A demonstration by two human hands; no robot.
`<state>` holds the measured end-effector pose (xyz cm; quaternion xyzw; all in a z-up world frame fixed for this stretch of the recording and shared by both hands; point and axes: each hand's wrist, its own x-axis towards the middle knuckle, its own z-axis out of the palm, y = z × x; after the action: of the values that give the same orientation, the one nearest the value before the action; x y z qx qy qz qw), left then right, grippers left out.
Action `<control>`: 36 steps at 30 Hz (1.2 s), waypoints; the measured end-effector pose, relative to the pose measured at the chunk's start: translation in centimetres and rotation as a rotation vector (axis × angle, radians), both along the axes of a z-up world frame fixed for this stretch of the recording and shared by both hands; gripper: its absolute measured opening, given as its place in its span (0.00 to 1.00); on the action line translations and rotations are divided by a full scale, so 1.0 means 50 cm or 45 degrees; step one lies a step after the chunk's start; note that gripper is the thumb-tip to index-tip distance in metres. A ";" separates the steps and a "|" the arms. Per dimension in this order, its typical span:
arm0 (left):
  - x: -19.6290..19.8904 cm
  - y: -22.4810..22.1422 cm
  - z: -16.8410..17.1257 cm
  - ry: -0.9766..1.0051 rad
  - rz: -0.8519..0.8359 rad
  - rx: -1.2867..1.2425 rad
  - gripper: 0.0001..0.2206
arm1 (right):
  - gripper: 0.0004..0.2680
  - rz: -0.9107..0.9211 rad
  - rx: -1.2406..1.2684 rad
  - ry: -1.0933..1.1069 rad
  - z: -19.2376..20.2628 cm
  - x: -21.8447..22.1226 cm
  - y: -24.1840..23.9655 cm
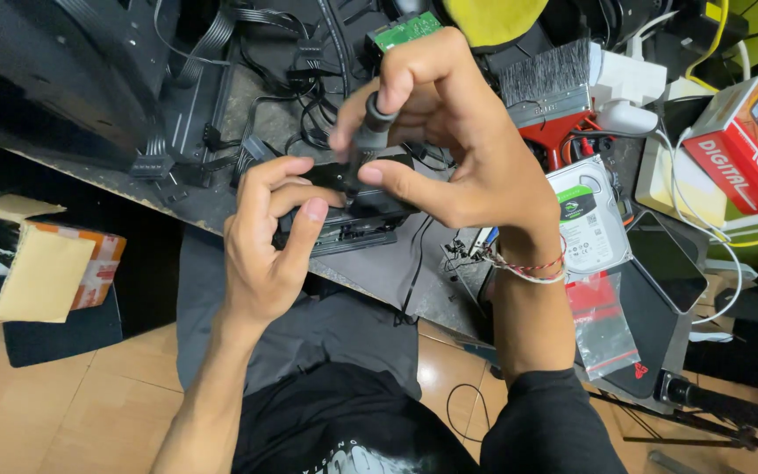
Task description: Disassembling a hard drive caddy from a computer case using a screwdriver
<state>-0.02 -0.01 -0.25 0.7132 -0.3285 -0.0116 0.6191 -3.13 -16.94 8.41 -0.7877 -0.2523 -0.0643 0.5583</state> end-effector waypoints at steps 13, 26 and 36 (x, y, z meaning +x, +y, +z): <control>0.001 -0.001 0.002 -0.027 0.007 0.003 0.12 | 0.19 -0.269 -0.051 -0.116 -0.016 0.013 -0.007; 0.004 -0.001 0.001 -0.004 0.006 -0.006 0.12 | 0.15 -0.095 0.081 0.006 -0.020 0.009 0.003; 0.006 -0.001 0.005 0.015 -0.008 0.011 0.12 | 0.18 -0.267 0.035 -0.152 -0.025 0.019 0.008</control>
<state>0.31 -0.07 0.01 0.7148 -0.3271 -0.0192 0.6178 -2.19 -16.54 7.16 -0.7970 -0.2004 -0.1727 0.5430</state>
